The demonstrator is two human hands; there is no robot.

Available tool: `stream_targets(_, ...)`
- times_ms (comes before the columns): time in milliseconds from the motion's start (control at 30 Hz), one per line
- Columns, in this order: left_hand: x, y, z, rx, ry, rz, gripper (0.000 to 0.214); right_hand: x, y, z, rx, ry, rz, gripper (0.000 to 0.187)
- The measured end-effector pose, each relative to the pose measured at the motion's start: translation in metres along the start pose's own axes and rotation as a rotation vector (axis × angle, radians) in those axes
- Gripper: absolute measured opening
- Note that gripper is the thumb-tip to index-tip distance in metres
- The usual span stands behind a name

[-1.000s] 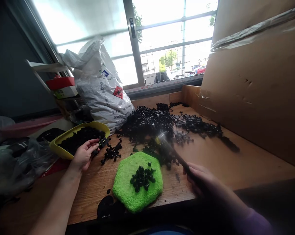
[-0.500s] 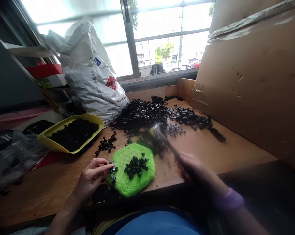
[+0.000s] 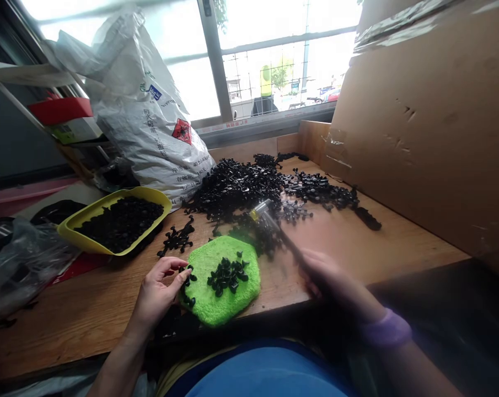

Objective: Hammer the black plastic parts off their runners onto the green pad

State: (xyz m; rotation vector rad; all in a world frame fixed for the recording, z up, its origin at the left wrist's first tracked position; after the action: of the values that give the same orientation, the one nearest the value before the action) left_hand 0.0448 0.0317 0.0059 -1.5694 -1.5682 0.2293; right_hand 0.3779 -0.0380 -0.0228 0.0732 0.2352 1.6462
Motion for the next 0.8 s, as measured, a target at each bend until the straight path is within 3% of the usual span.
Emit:
stream_targets(100, 0.007, 0.001, -0.019, 0.029, 0.110, 0.050, 0.013, 0.000, 0.002, 0.002, -0.001, 0.004, -0.022, 0.033)
stream_targets(233, 0.016, 0.015, -0.045, 0.152, 0.295, 0.280, 0.014, 0.001, 0.000, 0.002, -0.006, -0.003, -0.023, 0.034)
stream_targets(367, 0.025, 0.024, -0.054, 0.292, 0.376, 0.393, 0.014, 0.001, -0.002, -0.002, 0.016, 0.009, 0.012, 0.033)
stream_targets(533, 0.036, 0.023, -0.053, 0.457, 0.382, 0.308, 0.016, 0.001, -0.004, -0.002, 0.036, -0.008, 0.016, 0.032)
stream_targets(667, 0.034, 0.012, -0.048, 0.379, 0.377, 0.327, 0.013, 0.001, -0.004, 0.000, 0.009, 0.014, 0.020, 0.035)
stream_targets(733, 0.028, -0.003, -0.038, 0.324, 0.276, 0.229, 0.014, 0.001, -0.003, 0.001, 0.009, 0.008, 0.025, 0.036)
stream_targets(800, 0.020, -0.020, -0.019, 0.384, 0.055, 0.061, 0.024, 0.000, -0.003, 0.001, 0.032, 0.004, 0.035, 0.034)
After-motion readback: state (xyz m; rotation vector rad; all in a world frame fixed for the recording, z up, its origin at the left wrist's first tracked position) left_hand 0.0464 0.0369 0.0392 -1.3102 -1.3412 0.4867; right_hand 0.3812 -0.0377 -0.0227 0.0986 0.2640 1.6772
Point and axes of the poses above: each hand's wrist, its own x-axis towards the middle knuckle, its own y-axis out of the palm, z = x × y, the point moved 4 cm from there along x, towards the middle knuckle, and after that the axes turned 6 degrees about x, right-handed, at the moved point
